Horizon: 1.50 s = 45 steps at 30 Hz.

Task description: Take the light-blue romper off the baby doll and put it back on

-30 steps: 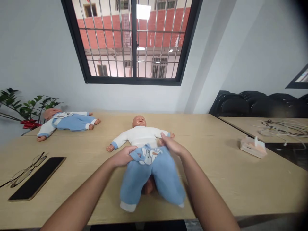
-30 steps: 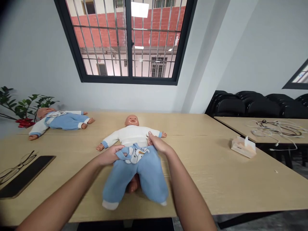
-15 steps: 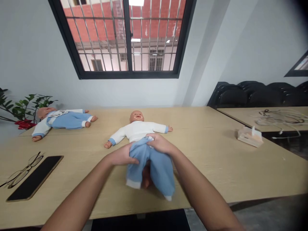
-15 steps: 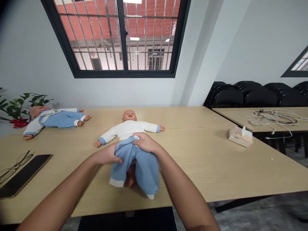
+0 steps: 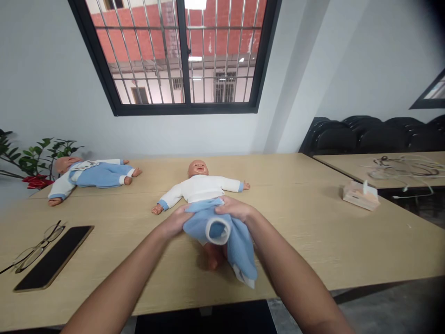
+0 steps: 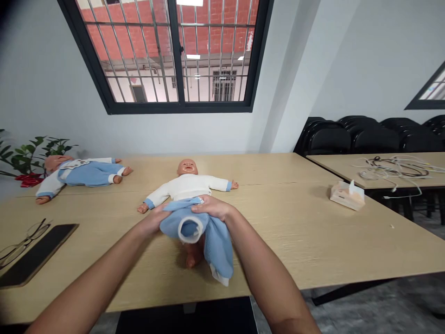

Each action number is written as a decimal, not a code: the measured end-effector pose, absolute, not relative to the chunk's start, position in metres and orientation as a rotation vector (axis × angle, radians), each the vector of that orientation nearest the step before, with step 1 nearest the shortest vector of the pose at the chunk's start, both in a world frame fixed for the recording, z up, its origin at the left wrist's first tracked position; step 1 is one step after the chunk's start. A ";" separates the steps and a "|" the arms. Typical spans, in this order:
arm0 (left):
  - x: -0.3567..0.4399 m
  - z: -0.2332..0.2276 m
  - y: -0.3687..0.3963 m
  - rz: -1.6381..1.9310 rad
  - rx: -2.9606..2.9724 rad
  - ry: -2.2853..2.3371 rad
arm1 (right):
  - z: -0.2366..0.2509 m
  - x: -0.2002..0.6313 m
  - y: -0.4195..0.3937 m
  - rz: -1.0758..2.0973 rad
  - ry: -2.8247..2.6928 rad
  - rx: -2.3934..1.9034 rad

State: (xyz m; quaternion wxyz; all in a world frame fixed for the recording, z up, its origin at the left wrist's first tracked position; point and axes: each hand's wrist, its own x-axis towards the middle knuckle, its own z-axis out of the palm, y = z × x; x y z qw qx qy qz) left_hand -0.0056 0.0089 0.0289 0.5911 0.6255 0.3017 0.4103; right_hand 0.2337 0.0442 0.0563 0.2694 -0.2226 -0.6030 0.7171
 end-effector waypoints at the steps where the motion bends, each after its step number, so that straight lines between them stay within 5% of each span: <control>1: -0.007 0.030 0.007 0.857 1.518 0.674 | 0.056 0.234 0.045 1.922 -1.625 -0.595; 5: -0.016 0.036 0.009 0.535 1.724 0.718 | 0.054 0.230 0.045 1.881 -1.592 -0.534; 12: -0.008 0.025 0.013 1.055 1.218 0.425 | 0.049 0.223 0.045 1.784 -1.666 -0.583; 19: -0.002 0.044 -0.005 0.688 1.660 0.572 | 0.065 0.229 0.043 1.644 -1.871 -0.654; 23: 0.005 0.054 -0.013 0.575 1.921 0.744 | 0.068 0.233 0.037 1.752 -1.949 -0.656; 29: 0.007 0.049 -0.019 0.947 1.919 0.683 | 0.059 0.226 0.033 2.004 -1.510 -0.631; 34: 0.018 0.050 -0.034 0.670 2.333 0.699 | 0.062 0.207 0.030 1.486 -1.600 -0.906; 40: 0.043 0.030 -0.051 0.359 2.905 0.460 | 0.052 0.204 0.015 0.814 -2.457 -1.480; 45: 0.052 0.025 -0.054 0.266 2.994 0.317 | 0.043 0.201 0.008 0.824 -2.415 -1.533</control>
